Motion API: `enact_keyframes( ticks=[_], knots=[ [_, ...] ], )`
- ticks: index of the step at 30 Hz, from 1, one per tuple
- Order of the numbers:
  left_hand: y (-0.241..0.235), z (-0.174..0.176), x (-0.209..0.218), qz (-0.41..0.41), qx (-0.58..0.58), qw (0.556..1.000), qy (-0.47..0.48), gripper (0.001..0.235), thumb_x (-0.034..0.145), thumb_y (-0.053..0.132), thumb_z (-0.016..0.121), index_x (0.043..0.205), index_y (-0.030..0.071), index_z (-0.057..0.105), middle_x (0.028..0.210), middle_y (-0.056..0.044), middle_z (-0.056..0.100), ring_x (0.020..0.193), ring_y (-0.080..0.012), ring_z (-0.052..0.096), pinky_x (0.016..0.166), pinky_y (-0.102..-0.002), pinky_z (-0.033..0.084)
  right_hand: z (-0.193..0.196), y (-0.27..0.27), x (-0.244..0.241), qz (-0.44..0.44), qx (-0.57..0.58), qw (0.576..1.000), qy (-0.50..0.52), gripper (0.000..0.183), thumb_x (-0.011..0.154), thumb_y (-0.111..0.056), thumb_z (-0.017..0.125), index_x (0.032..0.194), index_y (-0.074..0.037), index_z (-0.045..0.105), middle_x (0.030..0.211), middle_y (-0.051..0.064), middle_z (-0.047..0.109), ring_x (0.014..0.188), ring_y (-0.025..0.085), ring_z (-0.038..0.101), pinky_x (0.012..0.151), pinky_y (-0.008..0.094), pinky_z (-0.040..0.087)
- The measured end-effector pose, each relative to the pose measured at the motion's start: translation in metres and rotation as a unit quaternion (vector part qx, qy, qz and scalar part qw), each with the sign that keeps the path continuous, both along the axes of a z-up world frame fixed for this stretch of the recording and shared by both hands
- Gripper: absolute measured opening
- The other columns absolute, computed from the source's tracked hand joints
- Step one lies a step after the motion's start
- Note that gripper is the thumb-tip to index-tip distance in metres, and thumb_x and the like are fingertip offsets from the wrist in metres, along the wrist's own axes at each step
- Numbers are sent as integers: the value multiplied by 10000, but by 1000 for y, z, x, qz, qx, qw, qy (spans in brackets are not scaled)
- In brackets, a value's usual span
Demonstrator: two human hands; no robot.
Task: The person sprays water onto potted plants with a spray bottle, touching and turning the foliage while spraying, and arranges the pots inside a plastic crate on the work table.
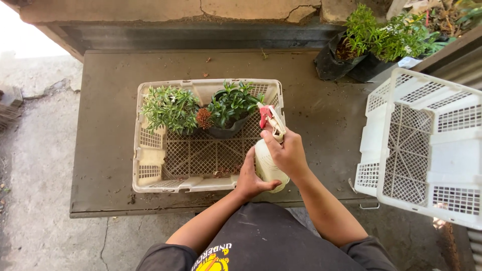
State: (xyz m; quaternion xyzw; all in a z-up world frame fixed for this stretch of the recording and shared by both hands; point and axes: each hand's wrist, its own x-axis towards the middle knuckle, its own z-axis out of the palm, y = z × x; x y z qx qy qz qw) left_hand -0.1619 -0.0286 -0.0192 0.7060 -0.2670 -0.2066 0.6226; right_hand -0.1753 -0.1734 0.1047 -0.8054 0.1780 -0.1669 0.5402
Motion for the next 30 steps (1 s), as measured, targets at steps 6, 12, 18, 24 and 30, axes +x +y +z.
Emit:
enact_keyframes(
  ticks=[6, 12, 18, 24, 30],
  knots=[
    [20, -11, 20, -42, -31, 995, -80, 1348, 641, 574, 938, 1639, 25, 217, 1577, -243, 420, 1474, -366, 469, 1211, -480, 418, 17, 13, -3, 9, 37, 997, -74, 287, 961, -135, 664, 1177, 48, 708, 1037, 83, 780, 930, 101, 684, 810, 255, 555],
    [55, 6, 69, -55, 51, 982, -174, 1470, 545, 577, 971, 1621, 19, 140, 1572, -287, 346, 1450, -436, 390, 1171, -527, 359, -21, 34, 4, 71, 71, 984, -146, 296, 1064, -185, 645, 1210, 64, 712, 1346, 164, 695, 1243, 206, 650, 1035, 362, 531],
    [88, 18, 103, -85, 65, 978, -182, 1282, 591, 517, 956, 1602, 92, 293, 1514, -216, 499, 1393, -404, 509, 1154, -519, 411, -28, 68, 19, 119, 159, 973, -119, 479, 1020, -280, 639, 1402, -5, 550, 1313, 110, 683, 1207, 157, 638, 1048, 334, 502],
    [114, -14, 122, -72, 163, 965, -191, 1005, 630, 435, 937, 1452, 91, 473, 1431, -186, 545, 1311, -381, 563, 1103, -456, 468, -26, 92, 42, 158, 86, 978, -103, 229, 1001, -98, 693, 1212, -12, 714, 1074, 71, 749, 960, 145, 695, 841, 284, 564],
    [128, -7, 140, -138, 128, 979, -71, 1002, 609, 406, 919, 1434, 72, 460, 1344, -196, 595, 1264, -389, 569, 1062, -469, 458, -56, 106, 52, 152, 69, 978, -127, 161, 966, -25, 720, 1122, 11, 729, 1078, 85, 754, 966, 146, 720, 847, 282, 574]
  ],
)
